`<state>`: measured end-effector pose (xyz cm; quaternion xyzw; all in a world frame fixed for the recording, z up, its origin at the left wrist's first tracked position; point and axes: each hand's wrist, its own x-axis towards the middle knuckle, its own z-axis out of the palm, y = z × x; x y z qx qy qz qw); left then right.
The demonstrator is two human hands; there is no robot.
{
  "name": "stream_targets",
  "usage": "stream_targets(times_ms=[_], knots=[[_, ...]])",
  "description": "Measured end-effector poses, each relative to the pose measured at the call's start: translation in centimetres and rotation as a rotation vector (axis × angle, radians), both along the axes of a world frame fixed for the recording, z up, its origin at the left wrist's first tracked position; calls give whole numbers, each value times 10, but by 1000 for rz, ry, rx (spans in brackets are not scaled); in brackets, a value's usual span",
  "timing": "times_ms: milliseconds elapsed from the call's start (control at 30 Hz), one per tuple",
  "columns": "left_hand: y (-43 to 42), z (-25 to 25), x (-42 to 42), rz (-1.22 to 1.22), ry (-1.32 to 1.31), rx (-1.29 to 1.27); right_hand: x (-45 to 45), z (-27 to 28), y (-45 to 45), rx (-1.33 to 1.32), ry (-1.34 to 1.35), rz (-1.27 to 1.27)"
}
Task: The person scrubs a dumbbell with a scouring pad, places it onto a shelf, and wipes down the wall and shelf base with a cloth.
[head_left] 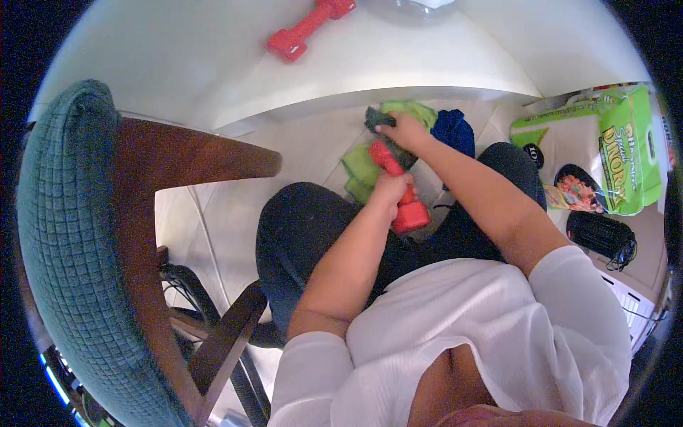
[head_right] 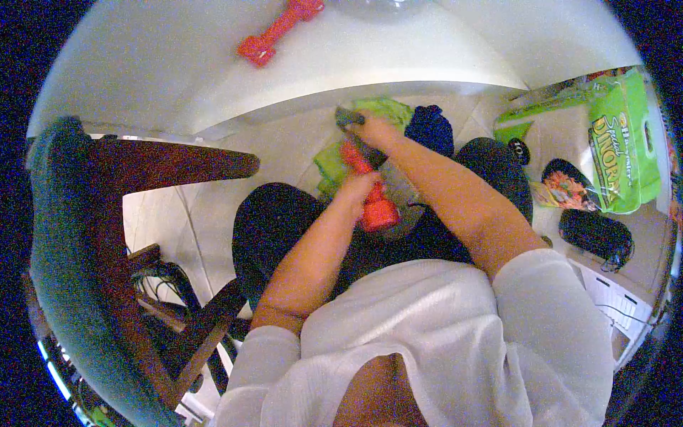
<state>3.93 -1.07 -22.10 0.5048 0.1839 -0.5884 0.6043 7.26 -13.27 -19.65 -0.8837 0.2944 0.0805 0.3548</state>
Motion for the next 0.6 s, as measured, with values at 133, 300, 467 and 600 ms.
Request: stream_targets(times_ms=[133, 300, 467, 600], knots=[[-2, -5, -2, -54, -79, 2, -9, -14, -29, 330, -66, -184], [-2, -4, -2, -44, 2, -28, -37, -11, -7, 305, -55, 13], [2, 5, 0, -61, -66, -29, -27, 1, 5, 174, 0, 11], [0, -1, -2, 41, 60, -52, -16, -6, 10, 31, -4, 53]])
